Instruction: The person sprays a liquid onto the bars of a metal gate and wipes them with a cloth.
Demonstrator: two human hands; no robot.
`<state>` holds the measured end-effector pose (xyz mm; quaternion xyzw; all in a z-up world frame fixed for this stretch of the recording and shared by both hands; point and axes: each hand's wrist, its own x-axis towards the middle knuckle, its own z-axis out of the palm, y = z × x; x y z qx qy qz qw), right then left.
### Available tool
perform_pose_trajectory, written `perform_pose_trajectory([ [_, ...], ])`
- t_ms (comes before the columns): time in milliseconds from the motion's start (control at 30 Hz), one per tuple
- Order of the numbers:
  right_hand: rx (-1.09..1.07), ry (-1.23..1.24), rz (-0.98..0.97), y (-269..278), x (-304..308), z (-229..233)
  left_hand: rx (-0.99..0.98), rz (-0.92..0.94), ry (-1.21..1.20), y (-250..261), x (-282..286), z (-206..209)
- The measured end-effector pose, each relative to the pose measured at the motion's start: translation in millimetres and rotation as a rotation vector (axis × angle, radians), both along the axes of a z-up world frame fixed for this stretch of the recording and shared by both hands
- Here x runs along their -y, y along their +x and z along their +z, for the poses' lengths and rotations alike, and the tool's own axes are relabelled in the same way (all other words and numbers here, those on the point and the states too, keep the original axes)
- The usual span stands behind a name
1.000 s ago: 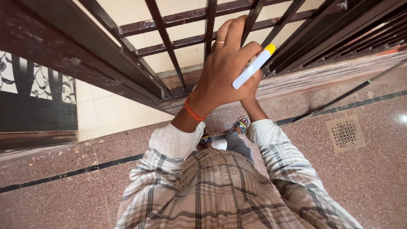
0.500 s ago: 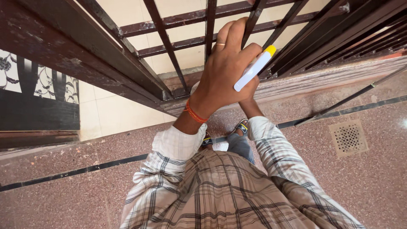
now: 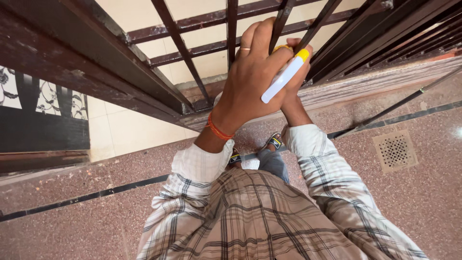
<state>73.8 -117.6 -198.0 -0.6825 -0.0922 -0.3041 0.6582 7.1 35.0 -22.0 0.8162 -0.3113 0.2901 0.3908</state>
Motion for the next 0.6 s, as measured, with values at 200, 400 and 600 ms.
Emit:
perform_pose_trajectory([
  [200, -0.035, -0.233, -0.011, -0.8, 7.5, -40.6, 0.002, 0.004, -0.005, -0.2, -0.1, 0.9],
  [400, -0.100, -0.395, 0.008, -19.1, 10.7, -84.8, -0.013, -0.002, 0.003, 0.5, 0.2, -1.8],
  [600, -0.139, -0.510, -0.037, -31.5, 3.8, -84.1, -0.001, 0.000, 0.001, 0.9, 0.5, -6.0],
])
